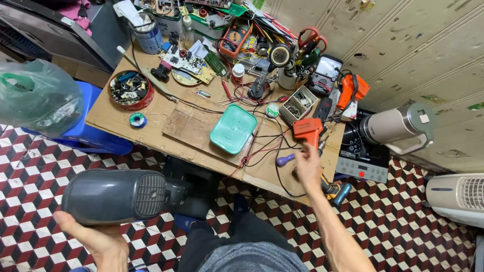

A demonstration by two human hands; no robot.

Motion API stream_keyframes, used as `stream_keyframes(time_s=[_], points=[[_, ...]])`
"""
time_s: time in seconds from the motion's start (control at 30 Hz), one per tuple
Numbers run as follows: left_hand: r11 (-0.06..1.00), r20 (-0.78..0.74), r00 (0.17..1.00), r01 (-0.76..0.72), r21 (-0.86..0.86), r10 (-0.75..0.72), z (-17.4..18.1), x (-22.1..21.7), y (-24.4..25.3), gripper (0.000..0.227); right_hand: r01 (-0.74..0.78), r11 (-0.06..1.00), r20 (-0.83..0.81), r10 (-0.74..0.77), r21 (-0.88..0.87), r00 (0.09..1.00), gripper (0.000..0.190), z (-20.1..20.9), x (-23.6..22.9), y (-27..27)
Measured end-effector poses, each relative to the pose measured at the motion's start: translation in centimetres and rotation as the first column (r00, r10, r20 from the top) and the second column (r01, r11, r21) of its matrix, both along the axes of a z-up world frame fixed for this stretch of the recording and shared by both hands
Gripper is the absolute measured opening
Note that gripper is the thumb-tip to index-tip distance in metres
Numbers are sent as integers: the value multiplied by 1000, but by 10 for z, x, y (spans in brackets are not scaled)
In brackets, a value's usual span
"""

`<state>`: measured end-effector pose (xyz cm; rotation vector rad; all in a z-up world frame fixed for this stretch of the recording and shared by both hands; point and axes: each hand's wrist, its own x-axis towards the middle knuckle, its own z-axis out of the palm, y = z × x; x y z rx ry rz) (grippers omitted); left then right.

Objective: The person removes the plastic jar from a blender base on the workbench, then uses a cordless drill to unscrew the base housing. They carry the motor housing outside, brush dust from its grille with a paintbrush, return, and pull the motor with attached wiring out of the housing to separate the parts on the bench.

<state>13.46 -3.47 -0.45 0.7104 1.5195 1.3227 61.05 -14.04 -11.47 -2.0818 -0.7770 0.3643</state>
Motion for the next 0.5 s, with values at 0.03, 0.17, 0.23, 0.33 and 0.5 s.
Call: stream_keyframes(time_s=[0.03, 0.17, 0.23, 0.33, 0.5], points=[[1000, -3, 1000, -5, -2, 5, -2, 0, -1, 115, -5, 1000, -3, 5, -2, 1000, 49, -12, 31, -16], [998, -170, 984, -62, -17, 58, -27, -12, -1, 114, 227, 876, 160, -174, -427, 972, 42, -50, 123, -71], [996, -228, 970, -87, 10, 87, -38, -18, -2, 115, 120, 778, 81, -89, -617, 993, 51, -64, 140, -85], [996, -243, 967, -67, 57, 79, -41, -22, -5, 115, -245, 595, -210, 129, -766, 969, 69, -87, 141, -92], [983, -309, 951, 62, 173, -5, -9, 1, -7, 111, -195, 541, -170, 95, -818, 981, 68, -101, 131, -81]])
